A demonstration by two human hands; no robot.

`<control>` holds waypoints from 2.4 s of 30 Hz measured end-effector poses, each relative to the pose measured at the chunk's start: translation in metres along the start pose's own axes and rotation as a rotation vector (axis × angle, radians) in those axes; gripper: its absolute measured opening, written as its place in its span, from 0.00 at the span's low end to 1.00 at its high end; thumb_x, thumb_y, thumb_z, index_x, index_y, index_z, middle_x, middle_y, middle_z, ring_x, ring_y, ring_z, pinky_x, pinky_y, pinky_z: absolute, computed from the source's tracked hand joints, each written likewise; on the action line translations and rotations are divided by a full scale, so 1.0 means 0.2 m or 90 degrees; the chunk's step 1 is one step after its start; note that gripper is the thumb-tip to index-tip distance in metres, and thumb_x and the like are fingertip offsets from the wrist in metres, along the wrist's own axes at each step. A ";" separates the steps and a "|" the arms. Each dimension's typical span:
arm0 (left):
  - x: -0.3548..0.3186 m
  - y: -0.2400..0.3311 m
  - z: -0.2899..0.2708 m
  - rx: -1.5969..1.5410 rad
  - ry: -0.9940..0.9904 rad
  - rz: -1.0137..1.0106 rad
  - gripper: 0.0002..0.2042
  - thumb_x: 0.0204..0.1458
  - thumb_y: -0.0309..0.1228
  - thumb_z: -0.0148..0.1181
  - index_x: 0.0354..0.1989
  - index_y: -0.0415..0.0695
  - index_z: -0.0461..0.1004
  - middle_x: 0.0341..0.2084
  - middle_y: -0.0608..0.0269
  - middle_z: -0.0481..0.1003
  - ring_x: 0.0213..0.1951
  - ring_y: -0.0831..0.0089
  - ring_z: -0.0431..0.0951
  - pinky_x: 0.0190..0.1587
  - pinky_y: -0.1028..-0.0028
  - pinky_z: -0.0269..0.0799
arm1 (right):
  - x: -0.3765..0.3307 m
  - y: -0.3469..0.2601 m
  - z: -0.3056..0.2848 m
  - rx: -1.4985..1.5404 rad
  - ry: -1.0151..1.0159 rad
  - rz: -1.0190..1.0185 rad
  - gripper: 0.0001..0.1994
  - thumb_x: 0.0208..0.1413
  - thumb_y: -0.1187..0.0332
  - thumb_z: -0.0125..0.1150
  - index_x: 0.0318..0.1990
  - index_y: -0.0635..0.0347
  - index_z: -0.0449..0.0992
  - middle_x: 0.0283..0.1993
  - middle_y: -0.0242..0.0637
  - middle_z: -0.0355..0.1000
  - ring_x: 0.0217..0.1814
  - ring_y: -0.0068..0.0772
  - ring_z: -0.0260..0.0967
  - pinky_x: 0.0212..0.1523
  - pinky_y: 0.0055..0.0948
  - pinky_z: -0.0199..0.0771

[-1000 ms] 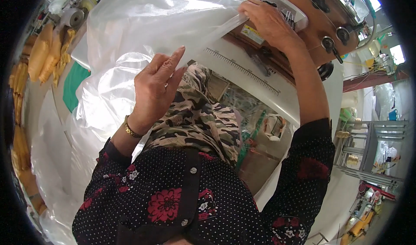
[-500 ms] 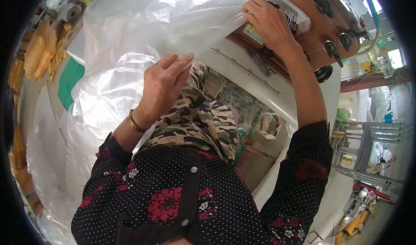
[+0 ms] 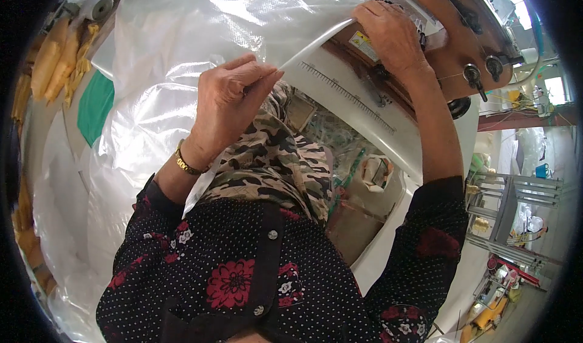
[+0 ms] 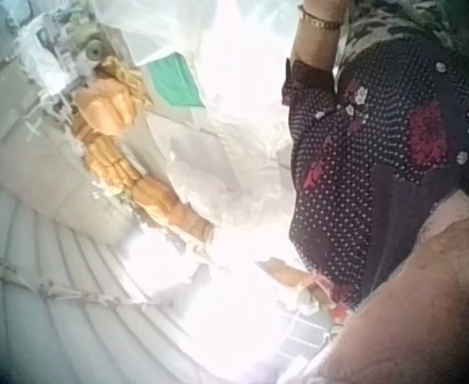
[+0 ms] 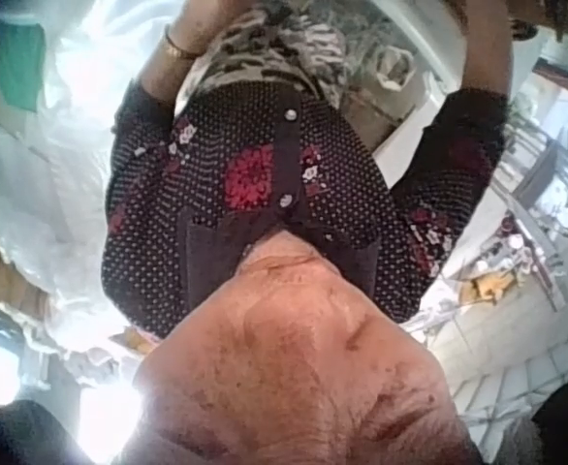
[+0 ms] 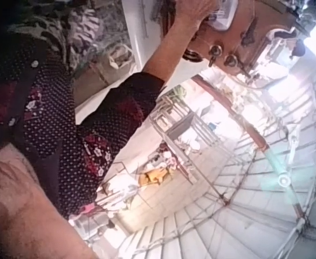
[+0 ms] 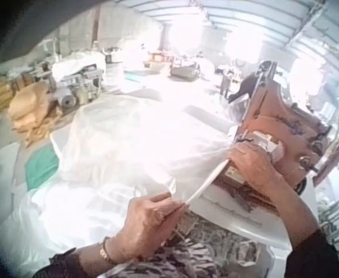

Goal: Using an industrial sewing machine to join and hem large transparent plastic sheets into bags.

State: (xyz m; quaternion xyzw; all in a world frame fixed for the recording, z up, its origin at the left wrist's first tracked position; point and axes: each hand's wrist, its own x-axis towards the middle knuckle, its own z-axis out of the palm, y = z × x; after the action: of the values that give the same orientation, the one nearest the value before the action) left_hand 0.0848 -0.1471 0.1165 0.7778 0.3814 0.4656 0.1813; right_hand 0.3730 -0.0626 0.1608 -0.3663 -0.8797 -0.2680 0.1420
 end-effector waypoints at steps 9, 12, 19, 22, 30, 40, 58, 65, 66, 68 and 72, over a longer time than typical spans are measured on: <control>-0.04 -0.02 -0.03 0.181 0.019 0.138 0.17 0.48 0.17 0.59 0.47 0.44 0.79 0.32 0.63 0.76 0.26 0.66 0.78 0.26 0.70 0.72 | -0.01 0.04 0.01 -0.047 -0.041 -0.045 0.11 0.53 0.75 0.54 0.45 0.58 0.71 0.45 0.40 0.71 0.52 0.44 0.71 0.53 0.41 0.70; -0.03 -0.02 -0.05 0.196 -0.041 0.142 0.20 0.49 0.19 0.56 0.52 0.42 0.75 0.32 0.60 0.73 0.29 0.64 0.77 0.30 0.68 0.73 | -0.02 0.05 0.03 -0.069 -0.016 -0.063 0.11 0.53 0.75 0.54 0.45 0.58 0.71 0.44 0.40 0.71 0.51 0.43 0.71 0.52 0.40 0.70; 0.01 -0.03 -0.03 0.257 -0.126 0.157 0.15 0.51 0.23 0.54 0.48 0.39 0.75 0.30 0.58 0.71 0.30 0.61 0.77 0.31 0.65 0.74 | 0.01 -0.04 0.03 -0.093 0.001 -0.020 0.07 0.52 0.73 0.57 0.39 0.58 0.71 0.39 0.38 0.70 0.48 0.41 0.72 0.50 0.38 0.72; 0.07 -0.01 0.00 0.179 -0.124 0.171 0.12 0.51 0.24 0.61 0.45 0.42 0.80 0.25 0.56 0.75 0.22 0.67 0.75 0.26 0.69 0.70 | 0.03 -0.02 0.03 -0.097 0.001 -0.036 0.06 0.51 0.73 0.57 0.38 0.59 0.71 0.38 0.39 0.70 0.47 0.42 0.72 0.49 0.40 0.72; 0.01 0.02 0.14 -0.206 -0.211 -0.002 0.11 0.50 0.23 0.60 0.42 0.36 0.79 0.26 0.50 0.78 0.24 0.68 0.77 0.30 0.68 0.72 | 0.06 0.04 -0.03 -0.067 -0.134 -0.087 0.07 0.52 0.73 0.55 0.38 0.61 0.71 0.40 0.42 0.70 0.48 0.44 0.72 0.47 0.42 0.73; -0.11 -0.16 0.20 -0.208 -0.125 0.063 0.13 0.51 0.20 0.58 0.46 0.37 0.77 0.24 0.52 0.73 0.23 0.62 0.74 0.28 0.67 0.70 | 0.09 -0.01 0.03 -0.110 -0.101 -0.067 0.09 0.51 0.73 0.55 0.41 0.59 0.68 0.39 0.41 0.69 0.49 0.45 0.72 0.43 0.41 0.75; -0.12 -0.25 0.22 -0.346 -0.153 -0.072 0.15 0.51 0.16 0.55 0.48 0.35 0.77 0.21 0.59 0.68 0.22 0.77 0.65 0.25 0.74 0.62 | -0.07 -0.26 0.23 -0.050 0.172 0.379 0.16 0.60 0.62 0.57 0.47 0.65 0.77 0.51 0.44 0.74 0.55 0.48 0.69 0.57 0.44 0.64; -0.11 -0.38 0.23 -0.446 -0.121 -0.051 0.14 0.51 0.17 0.58 0.47 0.37 0.78 0.21 0.57 0.69 0.23 0.75 0.69 0.25 0.73 0.64 | 0.02 -0.26 0.17 -0.124 0.087 0.335 0.15 0.58 0.60 0.59 0.42 0.64 0.78 0.47 0.43 0.75 0.53 0.44 0.70 0.57 0.43 0.64; -0.12 -0.37 0.25 -0.450 -0.127 -0.044 0.14 0.51 0.17 0.58 0.47 0.37 0.78 0.21 0.57 0.69 0.23 0.75 0.69 0.25 0.73 0.64 | 0.04 -0.27 0.17 -0.140 0.054 0.334 0.15 0.57 0.59 0.59 0.40 0.63 0.78 0.44 0.42 0.75 0.51 0.43 0.70 0.56 0.42 0.64; -0.14 -0.36 0.27 -0.214 -0.140 0.057 0.17 0.48 0.16 0.57 0.48 0.39 0.77 0.22 0.56 0.70 0.24 0.64 0.73 0.26 0.67 0.67 | 0.07 -0.27 0.17 -0.172 0.042 0.336 0.14 0.57 0.58 0.60 0.38 0.62 0.78 0.41 0.42 0.74 0.50 0.43 0.71 0.56 0.42 0.65; -0.12 -0.27 0.30 -0.060 -0.148 0.155 0.17 0.46 0.19 0.59 0.47 0.40 0.75 0.24 0.57 0.69 0.26 0.58 0.75 0.26 0.62 0.71 | 0.04 -0.25 0.13 -0.108 0.099 0.360 0.14 0.58 0.60 0.60 0.41 0.63 0.76 0.40 0.44 0.74 0.47 0.48 0.71 0.53 0.43 0.66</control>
State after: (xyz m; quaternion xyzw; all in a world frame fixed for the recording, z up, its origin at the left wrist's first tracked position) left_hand 0.1060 -0.1259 0.0379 0.8573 0.2385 0.4086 0.2028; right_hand 0.3299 -0.0736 0.1244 -0.5857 -0.7036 -0.3176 0.2470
